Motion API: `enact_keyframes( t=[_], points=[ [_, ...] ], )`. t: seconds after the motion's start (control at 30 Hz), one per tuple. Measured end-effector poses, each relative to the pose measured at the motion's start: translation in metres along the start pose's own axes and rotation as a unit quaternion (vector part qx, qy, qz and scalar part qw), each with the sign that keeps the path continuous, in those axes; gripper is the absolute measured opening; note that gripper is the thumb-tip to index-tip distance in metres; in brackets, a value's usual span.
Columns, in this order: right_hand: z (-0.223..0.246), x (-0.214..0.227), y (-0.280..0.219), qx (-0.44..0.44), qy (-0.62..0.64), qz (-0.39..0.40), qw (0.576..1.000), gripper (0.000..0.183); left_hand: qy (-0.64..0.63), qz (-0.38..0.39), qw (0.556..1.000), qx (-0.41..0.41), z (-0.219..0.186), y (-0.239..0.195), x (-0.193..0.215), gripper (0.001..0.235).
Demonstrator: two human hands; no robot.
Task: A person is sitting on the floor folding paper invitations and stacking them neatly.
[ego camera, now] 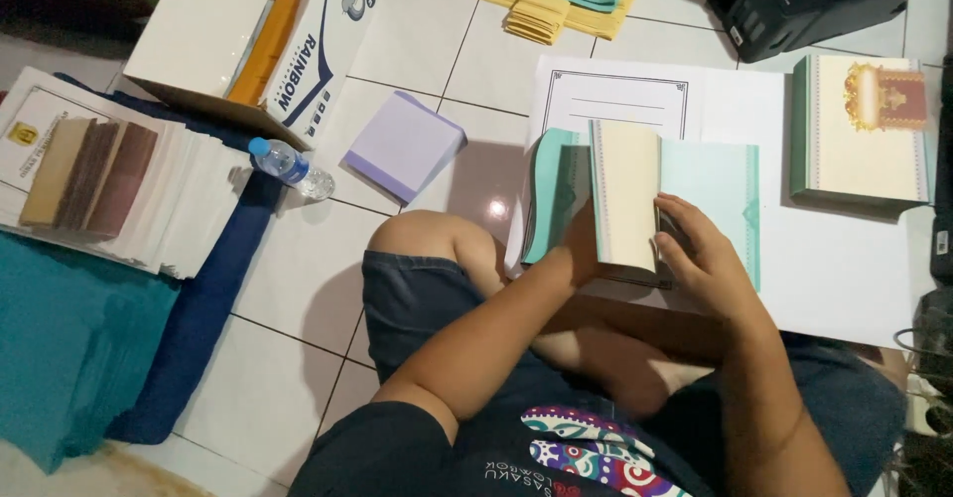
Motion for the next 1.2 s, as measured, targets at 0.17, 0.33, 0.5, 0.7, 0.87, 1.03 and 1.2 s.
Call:
enact_keyframes(
  t=[0.17, 0.33, 0.5, 0.7, 0.87, 1.03, 1.2],
  points=[
    [-0.01, -0.011, 0.003, 0.048, -0.194, 0.016, 0.98, 0.052, -0.29, -0.05, 0.938, 0.183, 0.052, 0.01, -0.006, 0.049],
    [-0.029, -0.015, 0.0, 0.073, -0.254, -0.004, 0.964, 0.052, -0.434, -0.068, 0.879, 0.185, -0.02, -0.01, 0.085, 0.063],
    [-0.026, -0.017, 0.002, 0.121, -0.281, -0.024, 0.952, 0.044, 0.052, -0.149, 0.987, 0.012, -0.044, -0.013, 0.063, 0.062],
    [-0.024, -0.028, 0.006, 0.144, -0.428, -0.007, 0.892, 0.053, 0.128, -0.043, 0.99, 0.03, -0.039, -0.017, 0.054, 0.057],
    [-0.04, -0.034, 0.022, 0.016, -0.396, 0.07, 0.916, 0.059, 0.11, -0.034, 0.993, 0.032, -0.039, -0.016, 0.059, 0.058],
    [-0.055, -0.043, -0.001, -0.023, -0.405, 0.1, 0.909, 0.063, 0.085, -0.039, 0.995, 0.044, -0.035, -0.013, 0.06, 0.06],
    [-0.065, -0.04, 0.011, -0.024, -0.393, 0.122, 0.911, 0.065, 0.115, 0.01, 0.991, 0.074, -0.041, -0.013, 0.062, 0.064]
  ],
)
Point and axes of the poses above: each hand's wrist, its own y-axis towards the middle knuckle, its own x-axis out of the back of the hand, z = x × y, the point moved 4 cm from there along y, towards the middle knuckle, and after that the axes turned 9 degrees about x, right-handed, at the moved point
